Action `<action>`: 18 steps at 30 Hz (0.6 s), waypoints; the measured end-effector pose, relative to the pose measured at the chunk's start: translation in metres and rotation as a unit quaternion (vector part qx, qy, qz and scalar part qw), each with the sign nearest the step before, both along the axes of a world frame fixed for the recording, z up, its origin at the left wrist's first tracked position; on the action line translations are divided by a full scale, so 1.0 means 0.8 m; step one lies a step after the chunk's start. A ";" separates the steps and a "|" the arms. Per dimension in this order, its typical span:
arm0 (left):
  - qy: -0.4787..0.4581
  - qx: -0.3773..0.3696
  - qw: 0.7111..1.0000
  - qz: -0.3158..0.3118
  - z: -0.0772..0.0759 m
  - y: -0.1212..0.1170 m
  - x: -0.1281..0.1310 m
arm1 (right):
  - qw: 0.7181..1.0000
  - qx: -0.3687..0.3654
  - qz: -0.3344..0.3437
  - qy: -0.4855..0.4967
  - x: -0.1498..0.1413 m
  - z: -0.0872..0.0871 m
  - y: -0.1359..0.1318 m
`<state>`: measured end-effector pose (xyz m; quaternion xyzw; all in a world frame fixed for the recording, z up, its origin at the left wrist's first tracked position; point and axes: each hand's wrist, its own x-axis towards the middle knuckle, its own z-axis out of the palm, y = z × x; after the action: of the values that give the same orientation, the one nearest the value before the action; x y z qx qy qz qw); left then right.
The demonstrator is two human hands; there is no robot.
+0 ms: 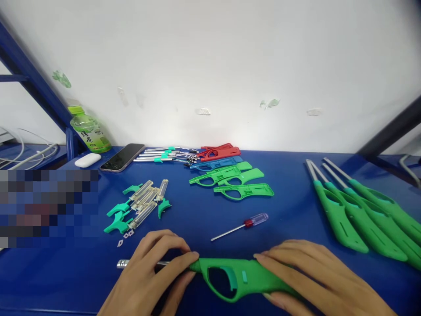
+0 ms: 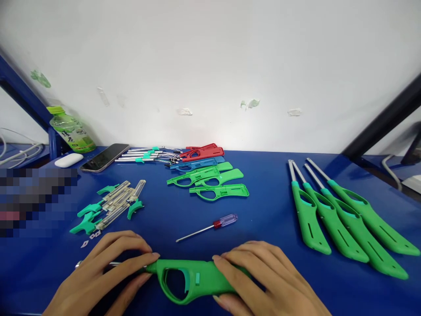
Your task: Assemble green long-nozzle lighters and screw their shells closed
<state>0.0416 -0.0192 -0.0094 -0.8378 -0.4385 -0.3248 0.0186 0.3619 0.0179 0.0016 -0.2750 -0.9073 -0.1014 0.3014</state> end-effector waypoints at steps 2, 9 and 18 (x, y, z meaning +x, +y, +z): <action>0.010 -0.015 1.000 0.008 -0.001 -0.003 0.000 | 1.000 0.009 0.000 -0.001 -0.002 -0.001 0.001; 0.020 -0.019 1.000 0.005 -0.003 -0.003 0.003 | 1.000 0.020 -0.009 -0.017 0.000 -0.009 0.000; 0.027 -0.020 0.999 -0.001 -0.002 -0.003 0.004 | 0.999 -0.014 -0.032 0.013 0.001 -0.020 -0.003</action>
<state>0.0448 -0.0217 -0.0107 -0.8466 -0.4438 -0.2935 0.0129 0.3631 0.0156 -0.0142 -0.3096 -0.8953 -0.0944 0.3061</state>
